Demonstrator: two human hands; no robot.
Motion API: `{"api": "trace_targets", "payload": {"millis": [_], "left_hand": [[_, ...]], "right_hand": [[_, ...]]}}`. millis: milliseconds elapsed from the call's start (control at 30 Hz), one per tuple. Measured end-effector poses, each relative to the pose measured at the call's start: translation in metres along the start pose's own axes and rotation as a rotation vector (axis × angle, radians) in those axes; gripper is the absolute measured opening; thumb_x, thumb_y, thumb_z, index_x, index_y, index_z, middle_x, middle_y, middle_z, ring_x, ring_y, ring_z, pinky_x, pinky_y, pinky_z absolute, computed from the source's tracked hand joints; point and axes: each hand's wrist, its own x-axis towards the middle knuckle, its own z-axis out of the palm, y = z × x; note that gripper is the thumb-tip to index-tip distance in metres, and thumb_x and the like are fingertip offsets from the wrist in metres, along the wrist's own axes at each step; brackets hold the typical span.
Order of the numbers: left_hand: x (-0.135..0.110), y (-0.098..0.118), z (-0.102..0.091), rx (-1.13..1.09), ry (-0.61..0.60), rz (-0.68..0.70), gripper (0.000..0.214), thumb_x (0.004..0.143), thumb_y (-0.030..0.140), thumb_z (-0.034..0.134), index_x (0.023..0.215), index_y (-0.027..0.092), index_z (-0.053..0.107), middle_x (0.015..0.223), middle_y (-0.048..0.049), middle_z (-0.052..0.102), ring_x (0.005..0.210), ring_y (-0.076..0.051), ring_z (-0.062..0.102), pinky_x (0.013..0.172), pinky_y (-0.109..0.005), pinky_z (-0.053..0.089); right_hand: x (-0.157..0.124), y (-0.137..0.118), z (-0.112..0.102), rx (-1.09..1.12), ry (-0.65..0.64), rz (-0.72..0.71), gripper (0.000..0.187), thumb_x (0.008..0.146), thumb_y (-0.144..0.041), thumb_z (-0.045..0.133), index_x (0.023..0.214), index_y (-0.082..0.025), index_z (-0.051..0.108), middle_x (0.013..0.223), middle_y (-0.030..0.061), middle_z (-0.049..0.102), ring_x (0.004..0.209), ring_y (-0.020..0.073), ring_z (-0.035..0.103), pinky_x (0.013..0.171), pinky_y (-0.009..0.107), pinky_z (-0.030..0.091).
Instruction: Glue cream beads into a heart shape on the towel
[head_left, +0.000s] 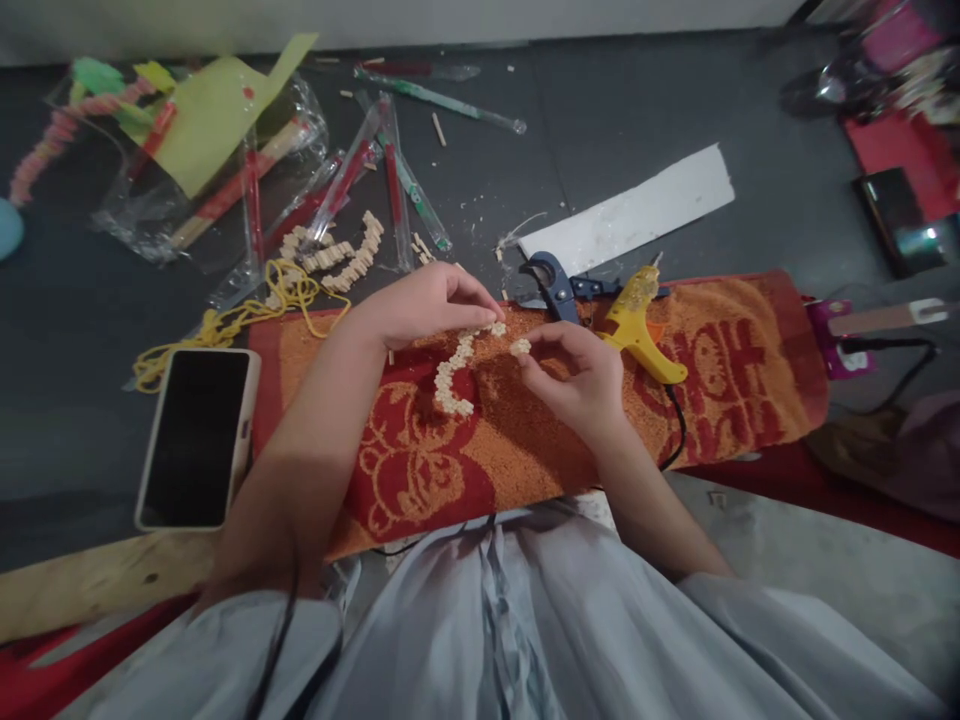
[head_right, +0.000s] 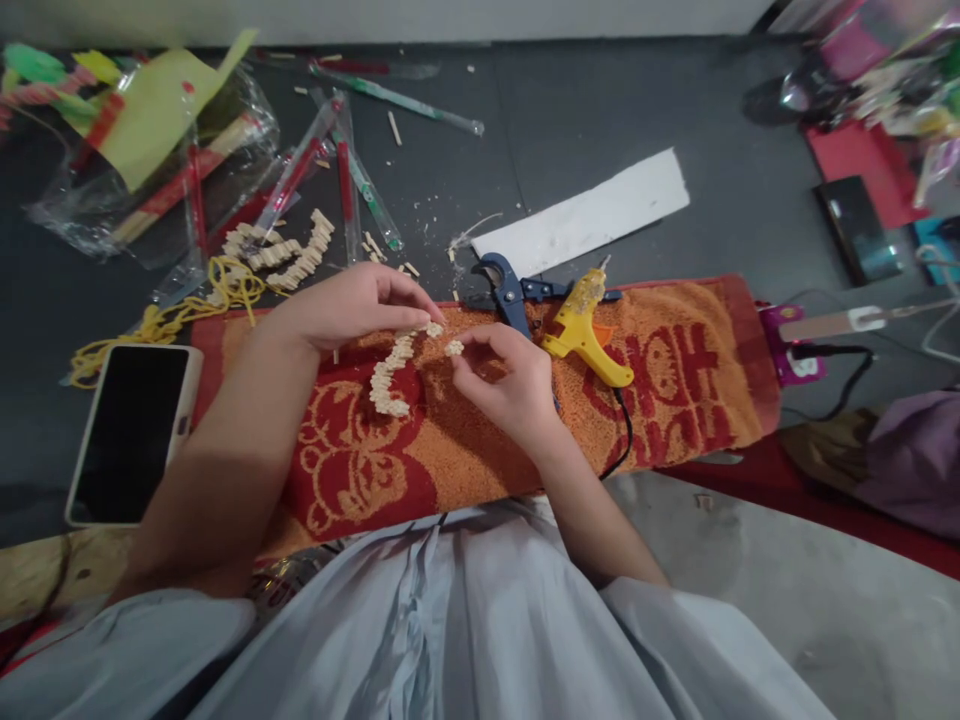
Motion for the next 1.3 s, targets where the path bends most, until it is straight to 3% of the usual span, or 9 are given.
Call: {"api": "trace_targets", "payload": {"millis": [200,433,567,733,867,1133,1300], "left_hand": [[0.0,0.005,0.001,0.1,0.002,-0.006,0.021,0.073,0.033,0.07,0.087,0.019,0.076,0.081,-0.002,0.075,0.076,-0.014,0.066,0.071,-0.026,0.049],[0.004,0.003,0.004,0.201,0.021,-0.054,0.022,0.075,0.029,0.069,0.093,0.017,0.074,0.084,-0.0042,0.074,0.076,-0.015,0.065,0.071,-0.027,0.048],[0.004,0.003,0.007,0.303,0.128,-0.027,0.03,0.077,0.027,0.068,0.104,0.016,0.071,0.095,-0.0065,0.074,0.082,-0.017,0.065,0.076,-0.027,0.048],[-0.007,0.028,0.017,0.352,0.282,0.181,0.019,0.081,0.028,0.065,0.094,0.017,0.074,0.098,-0.0061,0.072,0.089,-0.017,0.063,0.08,-0.027,0.048],[-0.012,0.042,0.028,0.326,0.225,0.227,0.017,0.077,0.031,0.072,0.088,0.018,0.076,0.091,-0.0048,0.072,0.087,-0.018,0.064,0.08,-0.028,0.049],[-0.004,0.03,0.035,0.262,0.241,0.185,0.013,0.076,0.031,0.072,0.074,0.019,0.077,0.077,-0.0035,0.073,0.073,-0.015,0.065,0.067,-0.025,0.048],[-0.004,0.033,0.033,0.2,0.18,0.164,0.017,0.073,0.035,0.073,0.07,0.018,0.076,0.071,-0.0038,0.073,0.067,-0.014,0.064,0.062,-0.023,0.047]], "right_hand": [[-0.01,0.007,-0.001,0.34,0.03,0.158,0.017,0.082,-0.034,0.072,0.094,-0.022,0.068,0.091,0.004,0.074,0.078,0.0153,0.071,0.074,0.031,0.061],[-0.01,0.008,-0.002,0.551,0.052,0.196,0.022,0.079,-0.041,0.077,0.089,-0.023,0.068,0.081,0.0001,0.071,0.065,0.0121,0.068,0.066,0.028,0.061],[-0.01,0.01,-0.001,0.586,0.057,0.286,0.026,0.077,-0.044,0.077,0.087,-0.023,0.067,0.079,-0.0008,0.071,0.062,0.0119,0.067,0.063,0.028,0.06],[-0.006,0.01,0.003,0.658,0.085,0.361,0.024,0.075,-0.041,0.078,0.086,-0.023,0.067,0.073,-0.0029,0.069,0.06,0.0108,0.065,0.062,0.027,0.059],[-0.002,0.008,0.006,0.654,0.097,0.412,0.029,0.072,-0.047,0.079,0.084,-0.022,0.068,0.074,-0.0023,0.069,0.06,0.0109,0.064,0.06,0.027,0.059],[0.0,0.005,0.003,0.625,0.107,0.426,0.03,0.064,-0.04,0.087,0.082,-0.021,0.072,0.075,-0.0008,0.072,0.062,0.0113,0.065,0.06,0.026,0.059],[0.001,0.004,0.003,0.569,0.126,0.396,0.032,0.065,-0.047,0.086,0.078,-0.021,0.072,0.068,-0.0009,0.071,0.055,0.0113,0.062,0.054,0.026,0.056]]}}
